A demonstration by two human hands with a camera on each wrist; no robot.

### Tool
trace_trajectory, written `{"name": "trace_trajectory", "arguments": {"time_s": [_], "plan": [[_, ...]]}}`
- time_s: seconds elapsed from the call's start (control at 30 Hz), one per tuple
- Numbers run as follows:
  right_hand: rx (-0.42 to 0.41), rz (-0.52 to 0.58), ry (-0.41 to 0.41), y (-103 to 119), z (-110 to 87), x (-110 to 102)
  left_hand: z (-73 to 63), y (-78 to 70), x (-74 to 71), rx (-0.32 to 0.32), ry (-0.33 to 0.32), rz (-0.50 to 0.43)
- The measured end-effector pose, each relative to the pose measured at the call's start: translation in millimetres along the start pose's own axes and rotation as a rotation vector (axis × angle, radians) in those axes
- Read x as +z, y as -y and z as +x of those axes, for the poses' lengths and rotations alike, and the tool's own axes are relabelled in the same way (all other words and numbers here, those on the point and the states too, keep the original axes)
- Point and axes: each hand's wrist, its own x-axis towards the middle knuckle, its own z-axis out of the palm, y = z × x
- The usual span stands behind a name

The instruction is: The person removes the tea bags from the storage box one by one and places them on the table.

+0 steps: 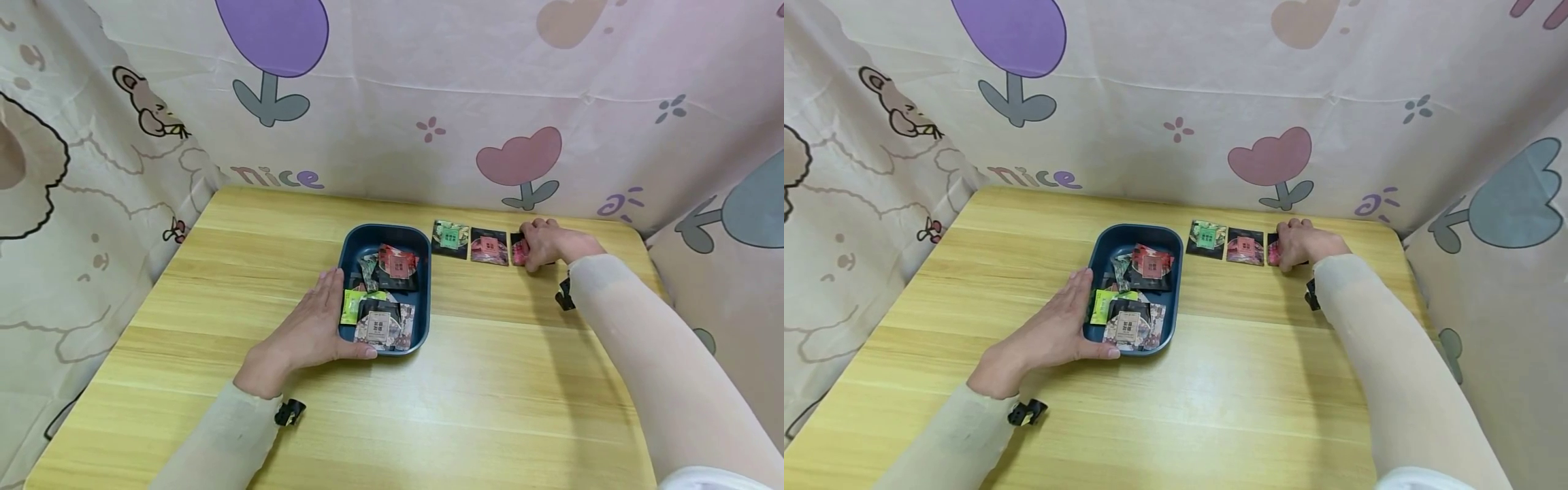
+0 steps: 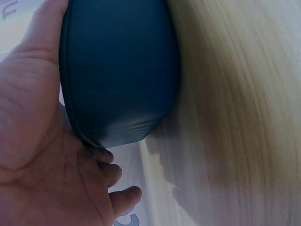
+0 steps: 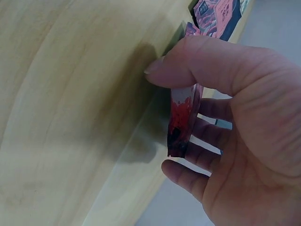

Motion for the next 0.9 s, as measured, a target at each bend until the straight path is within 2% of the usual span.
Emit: {"name": "trace_trajectory", "arguments": {"time_s": [0.57,0.77,0.9], "plan": [[-0.004,0.032,0.022,-1.0,0.1,1.8,0.3,-0.2,-0.3,0.008,-0.007,0.006],[-0.051,0.024,-0.041,3.8,1.4,0.8,0.3,0.0,-0.1,0.007,0.004,0.008],[-0.069,0.062,-0.099,11.4,1.1,-1.4,-0.2,-0.3,-0.6,0.005,0.004,0.007]]}}
